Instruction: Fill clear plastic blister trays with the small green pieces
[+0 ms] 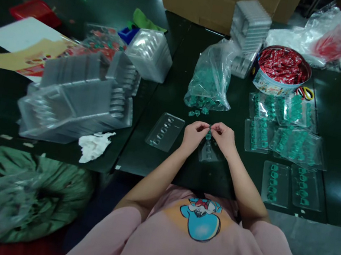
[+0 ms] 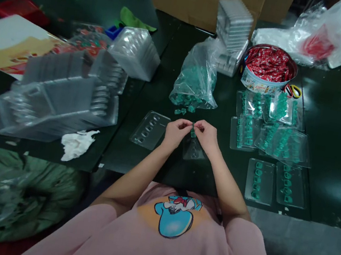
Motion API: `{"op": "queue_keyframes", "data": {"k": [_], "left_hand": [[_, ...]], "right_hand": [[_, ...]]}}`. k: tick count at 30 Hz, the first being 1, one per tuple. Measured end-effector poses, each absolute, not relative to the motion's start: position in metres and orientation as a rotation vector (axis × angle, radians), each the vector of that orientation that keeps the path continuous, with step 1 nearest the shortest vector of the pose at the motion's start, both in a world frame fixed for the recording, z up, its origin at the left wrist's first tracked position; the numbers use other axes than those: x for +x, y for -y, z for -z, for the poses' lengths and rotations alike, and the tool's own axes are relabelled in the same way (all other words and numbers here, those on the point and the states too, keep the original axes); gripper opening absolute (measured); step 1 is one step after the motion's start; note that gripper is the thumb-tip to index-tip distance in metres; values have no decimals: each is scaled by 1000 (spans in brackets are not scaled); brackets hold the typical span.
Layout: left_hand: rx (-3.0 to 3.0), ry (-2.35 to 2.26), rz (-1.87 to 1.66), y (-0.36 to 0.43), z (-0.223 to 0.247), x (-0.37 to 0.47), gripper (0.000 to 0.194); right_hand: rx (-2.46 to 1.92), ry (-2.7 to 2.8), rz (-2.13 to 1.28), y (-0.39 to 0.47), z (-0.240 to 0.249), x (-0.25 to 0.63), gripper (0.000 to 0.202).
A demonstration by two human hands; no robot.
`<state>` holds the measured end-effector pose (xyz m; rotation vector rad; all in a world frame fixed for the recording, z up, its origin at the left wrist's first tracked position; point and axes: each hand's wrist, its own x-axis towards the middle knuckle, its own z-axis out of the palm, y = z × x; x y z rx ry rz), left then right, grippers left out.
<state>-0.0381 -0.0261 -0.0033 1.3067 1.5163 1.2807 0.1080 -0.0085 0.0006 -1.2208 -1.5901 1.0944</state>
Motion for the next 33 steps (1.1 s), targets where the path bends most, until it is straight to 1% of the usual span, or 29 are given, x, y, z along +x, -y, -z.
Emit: {"op": "queue_keyframes", "data": {"k": [5,9,12,18,23,28,31,33], "left_hand": [[1386,-1561,-1230,29,-9,-38,12],[1411,-1554,-1202,31,-15,-40,13],[1308,-1477,-1217,30,-15,-40,13],[968,-1223,-1259,28,-19,-38,18],[729,-1134,-1148,27,-27,-40,22],[618,-1063,-1110,26,-24,-47,24],[568,-1071,-1134,28,-23,-48,23],[569,-1079,-1144,30,-25,-48,22]], "right_hand": [[-1219,1636,-1029,11,-6,105,4],[-1181,1644,-1083,11,-6,105,6],[-1115,1555,-1231,10,-3,107,6],[-953,1177,-1619,12,-5,109,20],[-908,975,-1787,15,-11,115,30],[-878,912,-1818,15,-4,118,33],[-908,1003,-1743,16,1,118,27],[-930,1184,-1610,17,1,119,20]]}}
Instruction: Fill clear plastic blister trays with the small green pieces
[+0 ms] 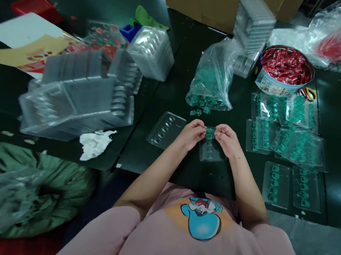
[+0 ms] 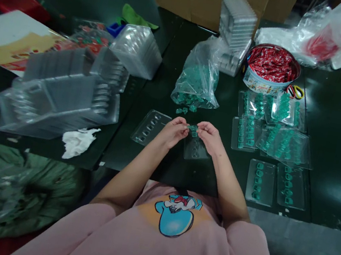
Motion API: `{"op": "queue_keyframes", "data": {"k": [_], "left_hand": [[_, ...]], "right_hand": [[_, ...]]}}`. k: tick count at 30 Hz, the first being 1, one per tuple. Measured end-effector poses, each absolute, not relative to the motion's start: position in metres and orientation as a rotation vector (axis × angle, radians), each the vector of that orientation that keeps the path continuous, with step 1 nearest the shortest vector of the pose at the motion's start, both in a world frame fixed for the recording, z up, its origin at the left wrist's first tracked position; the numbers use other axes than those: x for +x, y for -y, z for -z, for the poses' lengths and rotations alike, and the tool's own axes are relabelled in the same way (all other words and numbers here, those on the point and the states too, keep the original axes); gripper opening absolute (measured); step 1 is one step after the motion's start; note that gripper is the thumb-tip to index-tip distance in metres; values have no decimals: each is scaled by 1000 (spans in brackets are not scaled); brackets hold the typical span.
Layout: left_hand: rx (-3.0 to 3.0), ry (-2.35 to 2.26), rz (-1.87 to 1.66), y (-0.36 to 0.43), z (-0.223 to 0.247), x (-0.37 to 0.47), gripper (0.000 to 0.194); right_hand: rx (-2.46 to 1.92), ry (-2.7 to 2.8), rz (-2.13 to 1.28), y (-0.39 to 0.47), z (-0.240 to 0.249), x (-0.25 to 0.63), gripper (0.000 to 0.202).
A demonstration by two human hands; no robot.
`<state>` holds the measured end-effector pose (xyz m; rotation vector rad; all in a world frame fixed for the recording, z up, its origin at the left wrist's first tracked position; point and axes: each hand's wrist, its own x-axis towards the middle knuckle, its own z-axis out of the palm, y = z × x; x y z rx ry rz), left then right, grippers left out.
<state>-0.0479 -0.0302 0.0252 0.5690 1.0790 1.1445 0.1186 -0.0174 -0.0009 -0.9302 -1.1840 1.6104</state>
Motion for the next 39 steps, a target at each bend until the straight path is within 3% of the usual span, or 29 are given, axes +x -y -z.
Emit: {"op": "queue_keyframes", "data": {"k": [10,19,24,31,39], "left_hand": [[652,-1117,-1064,38,-30,-46,21],[478,-936,-890,43,-26,-57,24],[626,-936,-872,51,-22,-58,18],[840,-913,-839,61,-25,-57,29],[549,-826,-880,64,-25,-54,38]], "right_hand": [[-864,1983,-860,26,-29,136,24],[-740,2295,-637,24,-23,134,17],[-741,2024,-881,34,-24,133,19],[-824,1553,-1404,47,-10,126,26],[-726,1176,-1697,52,-5,119,27]]}}
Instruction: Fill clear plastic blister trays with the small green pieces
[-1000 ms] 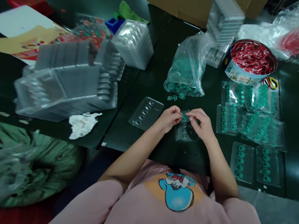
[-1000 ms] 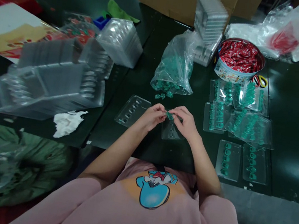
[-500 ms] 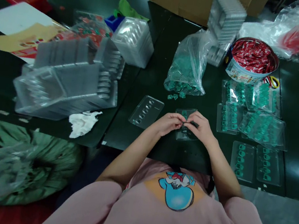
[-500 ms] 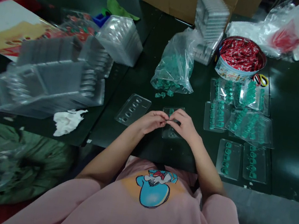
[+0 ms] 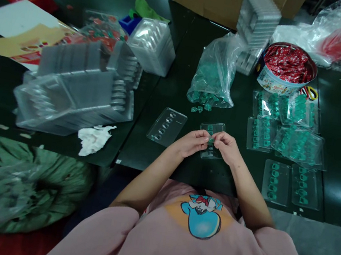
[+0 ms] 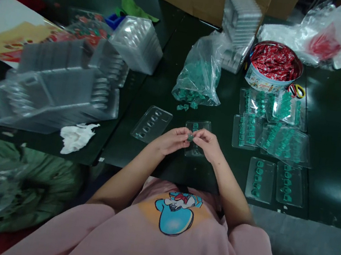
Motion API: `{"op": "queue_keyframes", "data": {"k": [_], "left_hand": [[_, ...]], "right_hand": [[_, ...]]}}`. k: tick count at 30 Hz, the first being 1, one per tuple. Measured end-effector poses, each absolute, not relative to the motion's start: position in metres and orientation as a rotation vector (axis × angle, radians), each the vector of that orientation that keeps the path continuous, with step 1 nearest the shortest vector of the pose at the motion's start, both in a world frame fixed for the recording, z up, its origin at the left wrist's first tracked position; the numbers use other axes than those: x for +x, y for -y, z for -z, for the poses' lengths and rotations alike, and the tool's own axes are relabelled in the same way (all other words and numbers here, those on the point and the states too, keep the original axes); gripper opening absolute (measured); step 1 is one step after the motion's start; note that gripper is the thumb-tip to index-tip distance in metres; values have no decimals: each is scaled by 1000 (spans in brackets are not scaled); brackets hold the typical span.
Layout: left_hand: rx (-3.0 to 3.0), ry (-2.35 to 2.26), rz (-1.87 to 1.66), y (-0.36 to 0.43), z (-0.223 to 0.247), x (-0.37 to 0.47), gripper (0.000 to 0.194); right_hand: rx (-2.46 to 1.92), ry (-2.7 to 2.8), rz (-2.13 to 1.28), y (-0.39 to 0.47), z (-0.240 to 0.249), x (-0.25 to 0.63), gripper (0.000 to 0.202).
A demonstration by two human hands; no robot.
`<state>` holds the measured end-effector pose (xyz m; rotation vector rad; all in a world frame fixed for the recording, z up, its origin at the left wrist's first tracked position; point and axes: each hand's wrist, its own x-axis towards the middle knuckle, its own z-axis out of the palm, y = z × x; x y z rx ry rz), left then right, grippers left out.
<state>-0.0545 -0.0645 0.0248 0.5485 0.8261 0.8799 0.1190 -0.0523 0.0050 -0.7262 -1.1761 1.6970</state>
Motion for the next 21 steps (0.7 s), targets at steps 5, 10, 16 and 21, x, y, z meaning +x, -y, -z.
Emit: {"op": "queue_keyframes", "data": {"k": [5,10,16,21], "left_hand": [[398,-774,-960,69,-22,-47,37],[363,-783,-1131,73,-19,-38,34],[409,-847,-1154,75,-13,-35,38],[475,-952,-1149,73,-16,-34,39]], "right_hand": [[-816,1069,-1750,54,-9,116,30],[-973,1013,-1810,55,-14,114,37],[-1099,989,-1873,56,-14,113,39],[-1114,912,-1911,55,-15,111,42]]}}
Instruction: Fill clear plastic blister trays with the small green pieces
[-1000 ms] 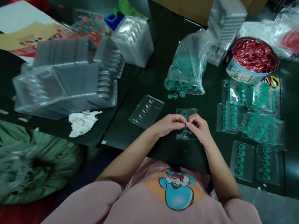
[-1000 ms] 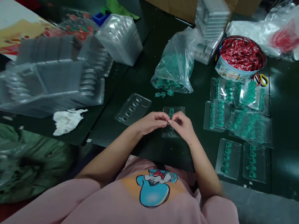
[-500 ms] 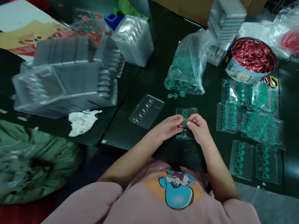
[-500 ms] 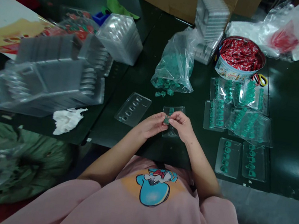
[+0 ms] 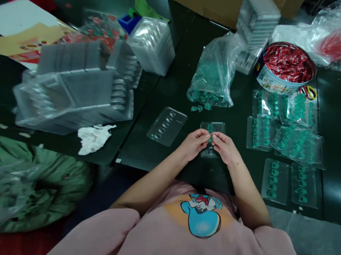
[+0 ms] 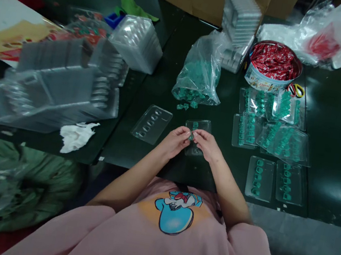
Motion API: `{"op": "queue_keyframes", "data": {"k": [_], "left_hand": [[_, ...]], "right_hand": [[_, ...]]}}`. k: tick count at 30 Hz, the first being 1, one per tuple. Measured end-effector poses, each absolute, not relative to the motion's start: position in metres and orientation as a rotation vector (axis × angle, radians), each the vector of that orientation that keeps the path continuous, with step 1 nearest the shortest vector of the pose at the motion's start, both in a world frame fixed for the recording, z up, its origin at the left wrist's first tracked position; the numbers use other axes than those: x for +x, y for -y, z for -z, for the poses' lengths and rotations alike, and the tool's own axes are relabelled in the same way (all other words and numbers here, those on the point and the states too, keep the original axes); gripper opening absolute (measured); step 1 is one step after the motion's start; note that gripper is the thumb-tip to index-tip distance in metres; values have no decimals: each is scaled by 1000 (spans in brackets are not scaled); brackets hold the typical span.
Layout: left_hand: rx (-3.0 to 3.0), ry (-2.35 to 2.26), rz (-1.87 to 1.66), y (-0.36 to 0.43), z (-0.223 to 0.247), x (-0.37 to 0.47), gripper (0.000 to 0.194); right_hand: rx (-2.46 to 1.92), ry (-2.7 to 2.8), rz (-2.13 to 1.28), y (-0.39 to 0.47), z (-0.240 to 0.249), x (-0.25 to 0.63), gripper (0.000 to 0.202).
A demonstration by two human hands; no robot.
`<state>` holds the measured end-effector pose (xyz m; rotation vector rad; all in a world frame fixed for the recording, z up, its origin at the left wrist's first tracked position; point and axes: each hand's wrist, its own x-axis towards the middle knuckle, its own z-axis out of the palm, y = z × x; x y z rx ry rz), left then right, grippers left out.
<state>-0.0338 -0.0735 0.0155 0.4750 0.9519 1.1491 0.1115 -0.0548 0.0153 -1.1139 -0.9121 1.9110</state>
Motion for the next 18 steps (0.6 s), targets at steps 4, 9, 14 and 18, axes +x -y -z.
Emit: {"op": "queue_keyframes", "data": {"k": [4,9,14,18], "left_hand": [[527,-1035,-1137,68,-24,-36,38],[516,-996,-1077,66,-30,-37,37],[401,-874,-1112,60,-24,-38,33],[464,-951,-1164,47,-26,-43,33]], "right_hand": [[-1061,910,-1952,51,-21,114,41],[-991,879,-2001,52,-24,113,40],[-982,814,-1878,48,-25,116,40],[-1040,906,-1689,31,-31,125,38]]}}
